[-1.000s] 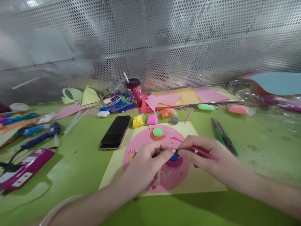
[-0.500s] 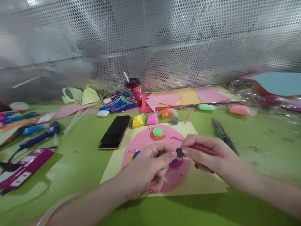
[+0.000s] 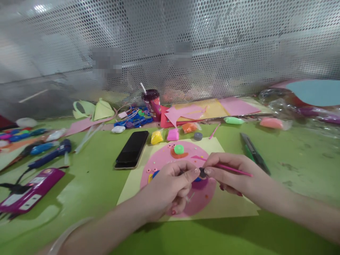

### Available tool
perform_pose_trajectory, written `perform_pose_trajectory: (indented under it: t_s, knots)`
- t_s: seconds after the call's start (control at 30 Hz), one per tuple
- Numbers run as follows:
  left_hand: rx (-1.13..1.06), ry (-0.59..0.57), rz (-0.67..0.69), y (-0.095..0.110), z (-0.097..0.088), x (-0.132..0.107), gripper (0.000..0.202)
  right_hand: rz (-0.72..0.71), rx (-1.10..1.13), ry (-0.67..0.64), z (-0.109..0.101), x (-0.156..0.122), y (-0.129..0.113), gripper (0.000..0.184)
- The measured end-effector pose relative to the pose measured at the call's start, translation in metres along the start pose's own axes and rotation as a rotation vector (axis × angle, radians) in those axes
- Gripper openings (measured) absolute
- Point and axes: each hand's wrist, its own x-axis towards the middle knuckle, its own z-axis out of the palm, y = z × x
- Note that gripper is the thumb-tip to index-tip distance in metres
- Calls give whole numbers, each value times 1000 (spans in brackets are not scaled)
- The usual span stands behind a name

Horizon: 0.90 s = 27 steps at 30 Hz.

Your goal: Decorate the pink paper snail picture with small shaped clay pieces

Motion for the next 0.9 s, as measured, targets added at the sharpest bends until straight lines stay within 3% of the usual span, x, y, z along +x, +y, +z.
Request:
perform_pose_trajectory:
  t_s: [0.23,0.43,0.9]
  knots:
    - [30,50,57,-1,-1,1,41,22,-48,-19,-4,5,4,35]
    - [70,-22,21,-6,-5,3,36,42,-43,-75,-5,5,5,39]
    - [164,14,54,-2,-6,2,28,82,-43,-28,-5,7,7,40]
